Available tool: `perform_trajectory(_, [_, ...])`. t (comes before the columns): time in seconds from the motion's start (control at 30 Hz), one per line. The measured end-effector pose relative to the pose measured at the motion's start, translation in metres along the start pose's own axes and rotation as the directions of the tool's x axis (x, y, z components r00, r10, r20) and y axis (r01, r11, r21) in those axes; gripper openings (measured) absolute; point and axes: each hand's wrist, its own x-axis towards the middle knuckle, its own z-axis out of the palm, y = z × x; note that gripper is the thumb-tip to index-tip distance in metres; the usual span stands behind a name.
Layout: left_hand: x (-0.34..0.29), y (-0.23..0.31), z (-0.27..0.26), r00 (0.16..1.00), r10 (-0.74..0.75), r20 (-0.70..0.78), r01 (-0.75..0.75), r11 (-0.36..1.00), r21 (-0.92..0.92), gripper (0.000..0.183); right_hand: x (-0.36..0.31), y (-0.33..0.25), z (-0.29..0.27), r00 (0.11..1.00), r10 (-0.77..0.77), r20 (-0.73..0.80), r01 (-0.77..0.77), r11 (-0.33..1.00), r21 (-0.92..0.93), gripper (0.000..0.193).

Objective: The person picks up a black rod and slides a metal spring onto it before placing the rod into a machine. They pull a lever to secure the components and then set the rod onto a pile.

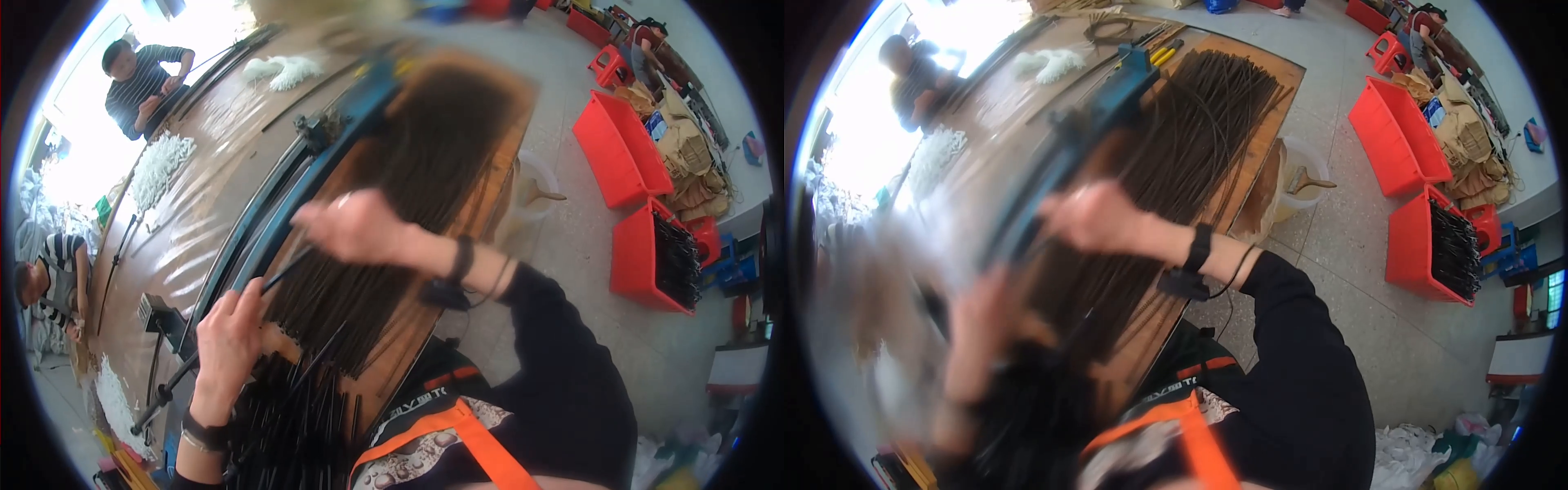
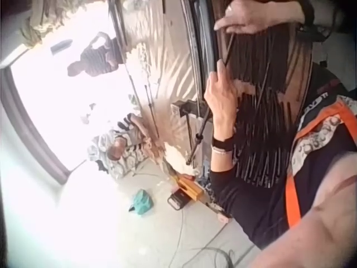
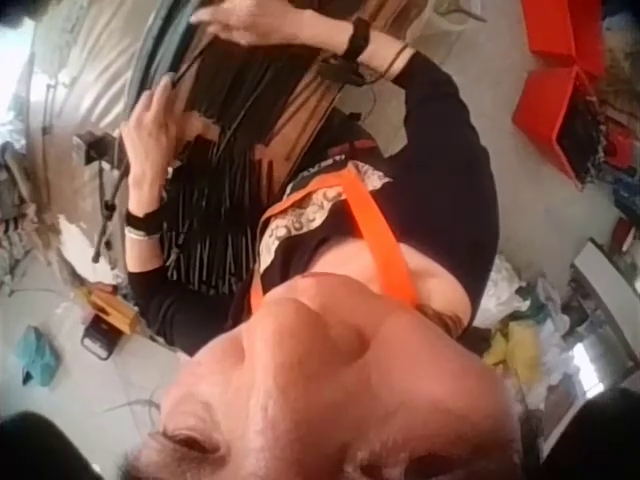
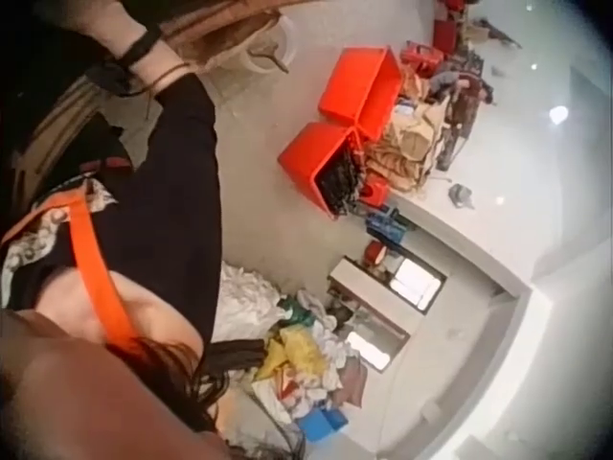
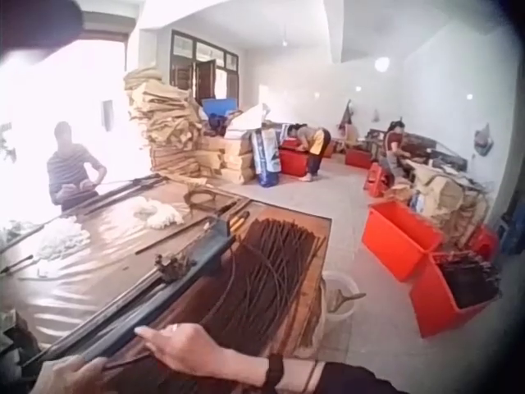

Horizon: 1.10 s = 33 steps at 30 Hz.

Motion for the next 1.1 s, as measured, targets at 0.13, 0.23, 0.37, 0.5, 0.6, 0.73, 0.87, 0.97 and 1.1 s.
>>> perform_trajectory(0.13, [-0.017, -0.016, -0.01, 0.998, 0.048, -0.029, -0.047, 0.998, 0.04, 0.032, 0.012, -0.044, 0.01, 0.948, -0.318, 0.006, 0.284, 0.854, 0.436, 0.03])
perform_trajectory(0.23, [-0.043, -0.044, -0.035, 0.99, 0.069, -0.124, -0.039, 0.974, 0.225, 0.035, 0.001, -0.028, 0.015, 0.963, -0.149, 0.223, 0.055, 0.924, 0.378, 0.031])
perform_trajectory(0.37, [-0.045, -0.016, -0.042, 0.991, 0.056, -0.123, -0.035, 0.986, 0.164, 0.038, 0.016, -0.083, 0.041, 0.956, -0.27, -0.111, 0.288, 0.812, 0.508, 0.029])
perform_trajectory(0.5, [-0.078, -0.037, -0.054, 0.99, -0.009, -0.143, 0.042, 0.971, 0.234, 0.041, 0.016, -0.053, 0.035, 0.942, -0.322, 0.092, 0.268, 0.89, 0.368, 0.031])
perform_trajectory(0.6, [-0.079, -0.025, -0.047, 0.989, 0.035, -0.144, 0.005, 0.964, 0.268, 0.041, 0.013, -0.104, 0.051, 0.927, -0.371, 0.054, 0.332, 0.88, 0.341, 0.034])
perform_trajectory(0.73, [-0.096, -0.03, -0.058, 0.985, 0.02, -0.17, 0.033, 0.953, 0.302, 0.042, 0.022, -0.105, 0.049, 0.922, -0.387, -0.021, 0.371, 0.867, 0.332, 0.039])
perform_trajectory(0.87, [-0.104, -0.022, -0.05, 0.991, -0.016, -0.134, 0.044, 0.977, 0.21, 0.042, 0.014, -0.135, 0.072, 0.895, -0.441, -0.064, 0.43, 0.817, 0.384, 0.038])
perform_trajectory(0.97, [-0.121, -0.043, -0.062, 0.981, -0.077, -0.181, 0.111, 0.976, 0.189, 0.04, 0.029, -0.133, 0.081, 0.878, -0.473, -0.076, 0.464, 0.801, 0.378, 0.033])
perform_trajectory(1.1, [-0.158, -0.083, -0.091, 0.895, -0.201, -0.398, 0.291, 0.94, 0.179, 0.034, 0.04, -0.093, 0.098, 0.922, -0.388, 0.014, 0.362, 0.874, 0.324, 0.021])
